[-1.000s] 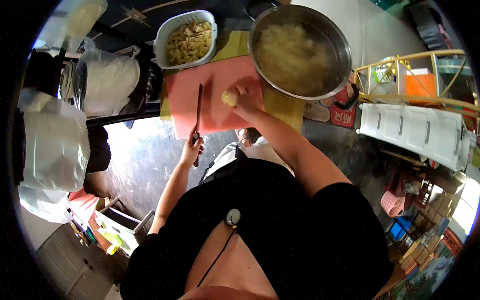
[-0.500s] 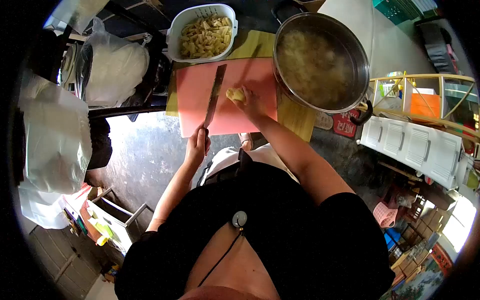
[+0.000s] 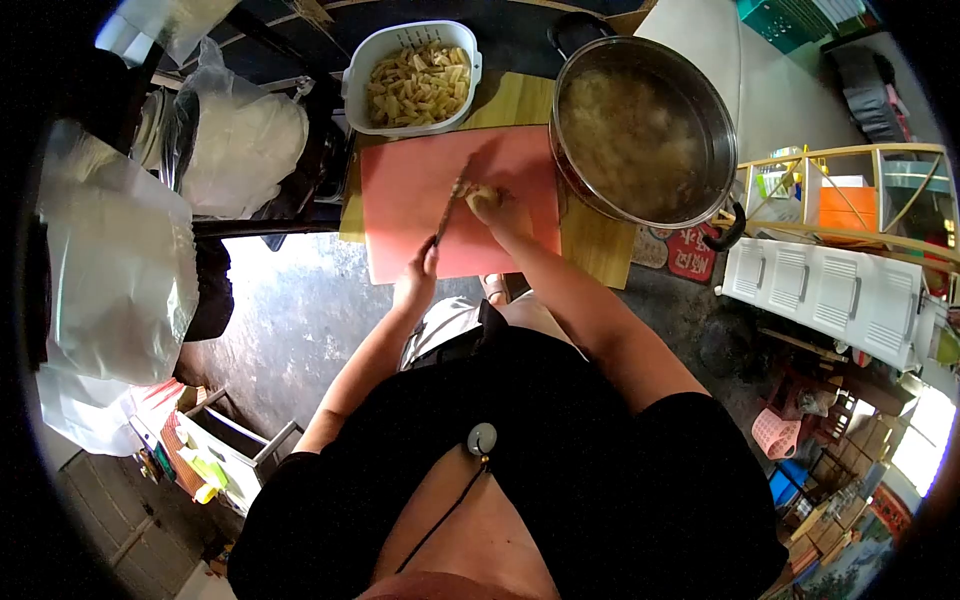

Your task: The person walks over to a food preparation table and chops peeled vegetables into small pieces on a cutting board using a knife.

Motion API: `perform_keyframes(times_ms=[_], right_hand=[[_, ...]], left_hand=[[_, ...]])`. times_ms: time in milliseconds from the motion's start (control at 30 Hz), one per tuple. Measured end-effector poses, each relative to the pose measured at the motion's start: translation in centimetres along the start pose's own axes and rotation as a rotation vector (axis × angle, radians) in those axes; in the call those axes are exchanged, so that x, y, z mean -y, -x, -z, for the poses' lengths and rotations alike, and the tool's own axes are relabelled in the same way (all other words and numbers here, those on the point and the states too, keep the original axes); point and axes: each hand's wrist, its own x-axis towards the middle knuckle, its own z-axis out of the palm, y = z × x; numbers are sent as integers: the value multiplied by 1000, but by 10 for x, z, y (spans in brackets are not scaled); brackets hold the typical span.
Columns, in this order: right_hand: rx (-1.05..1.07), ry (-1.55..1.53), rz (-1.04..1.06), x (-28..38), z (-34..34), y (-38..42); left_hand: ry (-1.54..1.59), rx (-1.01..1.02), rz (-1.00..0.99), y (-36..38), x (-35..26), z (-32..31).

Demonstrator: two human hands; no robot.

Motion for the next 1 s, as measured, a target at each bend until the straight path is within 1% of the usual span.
perform_keyframes(times_ms=[67, 100, 167, 267, 333, 367, 400, 467, 567, 667, 767, 800, 867, 967, 1000], right_hand=[[42, -203, 6, -27, -11, -10], [68, -229, 27, -35, -12, -15], [117, -287, 68, -44, -14, -22], [174, -455, -48, -28, -2, -10], [131, -450, -106, -23, -2, -7], [113, -448, -135, -22, -3, -5], [89, -415, -121, -27, -7, -6], [34, -352, -85, -37, -15, -14], [15, -429, -141, -41, -20, -12], [38, -600, -314, -53, -34, -24], [84, -898, -432, -13, -12, 7], [95, -851, -361, -11, -9, 10], [113, -761, -225, -11, -3, 14], [143, -689, -255, -4, 4, 15], [120, -701, -253, -4, 3, 13]], left_hand=[[498, 288, 351, -8, 12, 10], [570, 291, 350, -5, 3, 19], [599, 282, 253, 3, -6, 31], [606, 272, 115, 15, -18, 41], [637, 289, 63, 17, -13, 34], [599, 423, 213, 11, -13, 30], [533, 425, 259, 9, -14, 22], [375, 338, 153, 8, -11, 15], [68, 149, -85, 8, -10, 7], [-59, 57, -116, 11, -27, 12], [10, 55, -75, -3, 4, 1], [148, 121, -31, -7, 16, 2], [385, 243, 196, 3, -8, 29], [578, 241, 117, 12, -17, 39], [575, 271, 113, 12, -19, 40]])
